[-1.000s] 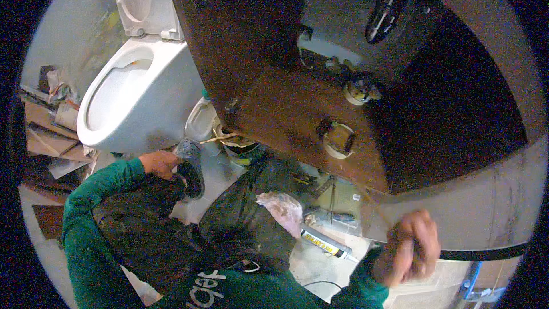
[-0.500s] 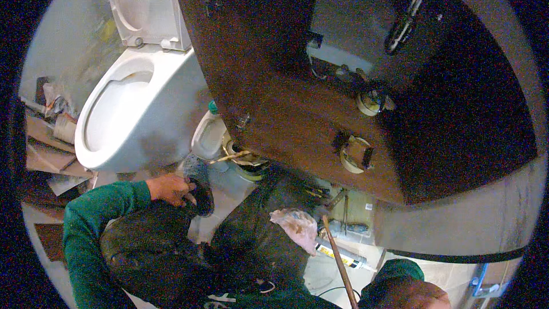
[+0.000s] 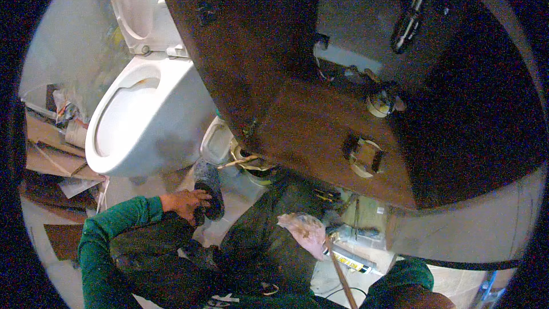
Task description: The person sits on the bathroom floor and paints the interior of a wooden cabinet under the sink using a small brush. They repeatedly dip the brush into a paint container and apply paint to the cabinet's inner surfaces, including the door and side panels.
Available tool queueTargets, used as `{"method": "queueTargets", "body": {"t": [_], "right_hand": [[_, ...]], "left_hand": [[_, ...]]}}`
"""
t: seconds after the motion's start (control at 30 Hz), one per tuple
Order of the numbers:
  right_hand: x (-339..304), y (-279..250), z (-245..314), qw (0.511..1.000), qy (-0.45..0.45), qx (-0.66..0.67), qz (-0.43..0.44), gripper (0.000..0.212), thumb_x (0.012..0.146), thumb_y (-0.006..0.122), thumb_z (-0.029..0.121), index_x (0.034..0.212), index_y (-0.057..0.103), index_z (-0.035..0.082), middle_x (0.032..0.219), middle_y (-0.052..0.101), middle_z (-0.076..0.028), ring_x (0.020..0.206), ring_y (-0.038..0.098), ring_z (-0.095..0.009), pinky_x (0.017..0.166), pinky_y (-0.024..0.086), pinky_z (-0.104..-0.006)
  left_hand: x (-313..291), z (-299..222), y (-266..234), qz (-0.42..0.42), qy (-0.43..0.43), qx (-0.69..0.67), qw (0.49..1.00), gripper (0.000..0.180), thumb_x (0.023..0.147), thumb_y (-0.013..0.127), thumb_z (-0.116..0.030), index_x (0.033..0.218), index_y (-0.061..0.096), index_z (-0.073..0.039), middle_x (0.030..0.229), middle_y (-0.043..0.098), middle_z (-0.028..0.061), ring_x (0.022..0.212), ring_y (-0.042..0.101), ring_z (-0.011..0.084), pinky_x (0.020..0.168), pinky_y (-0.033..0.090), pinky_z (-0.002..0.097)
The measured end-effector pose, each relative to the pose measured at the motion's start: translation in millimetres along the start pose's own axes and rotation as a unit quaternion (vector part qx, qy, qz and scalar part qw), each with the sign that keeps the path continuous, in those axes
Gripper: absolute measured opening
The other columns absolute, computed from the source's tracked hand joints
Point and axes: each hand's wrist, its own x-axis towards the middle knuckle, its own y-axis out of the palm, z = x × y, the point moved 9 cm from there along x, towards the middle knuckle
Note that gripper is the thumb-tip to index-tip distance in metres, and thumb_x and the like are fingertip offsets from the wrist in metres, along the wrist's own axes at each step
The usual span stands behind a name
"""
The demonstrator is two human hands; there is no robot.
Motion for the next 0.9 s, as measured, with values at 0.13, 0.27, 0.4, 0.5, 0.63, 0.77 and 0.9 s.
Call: {"method": "queueTargets", "body": {"t": [0.13,0.27,0.4,0.5,0.63,0.77,0.9], "right_hand": [[-28,-7,-55,0.966,0.255,-0.011,-0.037,0.018,0.084,0.067,0.016,0.102,0.068,0.015,0.084,0.069,-0.002,0.064,0.059,-0.008,0.055,0.044,-0.0254],[-108,-5,-137,0.876,0.481,-0.03,-0.003,0.009,0.086,0.069,0.006,0.093,0.07,0.001,0.089,0.068,-0.009,0.077,0.061,-0.013,0.063,0.048,-0.0262],[-181,22,-203,0.788,0.601,0.069,0.113,0.014,0.095,0.062,0.011,0.096,0.069,0.0,0.078,0.066,-0.004,0.067,0.061,-0.011,0.059,0.045,-0.0241],[-210,37,-218,0.745,0.64,0.118,0.147,0.014,0.094,0.066,0.014,0.097,0.072,0.002,0.083,0.068,0.0,0.072,0.058,-0.007,0.063,0.045,-0.0236],[-218,50,-223,0.741,0.638,0.117,0.173,0.013,0.093,0.066,0.012,0.096,0.072,0.001,0.082,0.068,-0.001,0.071,0.06,-0.008,0.063,0.047,-0.0249],[-228,65,-230,0.716,0.659,0.138,0.184,0.013,0.093,0.064,0.01,0.094,0.072,0.0,0.08,0.069,-0.002,0.067,0.06,-0.009,0.06,0.047,-0.0261],[-232,80,-236,0.699,0.666,0.145,0.217,0.014,0.093,0.061,0.009,0.092,0.072,0.0,0.076,0.069,-0.005,0.065,0.06,-0.009,0.059,0.048,-0.0263]], "left_hand": [[-3,16,12,0.017,-0.008,-0.051,0.999,0.1,0.06,0.082,-0.057,0.143,0.051,-0.012,0.158,0.035,0.0139,0.149,0.022,0.0339,0.118,0.026,0.0464],[-8,17,10,0.029,0.047,-0.195,0.979,0.083,0.068,0.08,-0.048,0.138,0.057,-0.011,0.156,0.039,0.0126,0.149,0.022,0.0326,0.121,0.021,0.044],[-12,15,0,0.013,0.042,-0.209,0.977,0.072,0.071,0.079,-0.045,0.132,0.063,-0.011,0.153,0.044,0.0101,0.149,0.022,0.0313,0.121,0.021,0.0432],[-13,14,1,0.024,0.028,-0.152,0.988,0.072,0.07,0.081,-0.046,0.131,0.064,-0.011,0.152,0.046,0.0101,0.148,0.023,0.0313,0.121,0.021,0.0436],[-15,21,11,0.039,-0.004,-0.379,0.925,0.072,0.067,0.084,-0.043,0.129,0.065,-0.011,0.151,0.046,0.0106,0.148,0.025,0.0316,0.121,0.021,0.0444],[-15,17,-1,-0.014,0.058,-0.3,0.952,0.071,0.066,0.085,-0.041,0.128,0.066,-0.011,0.15,0.048,0.0112,0.148,0.025,0.0316,0.122,0.021,0.0449],[-18,12,-9,-0.002,0.05,-0.18,0.982,0.069,0.067,0.083,-0.044,0.126,0.067,-0.011,0.149,0.049,0.0111,0.148,0.025,0.031,0.122,0.02,0.0454]]}}
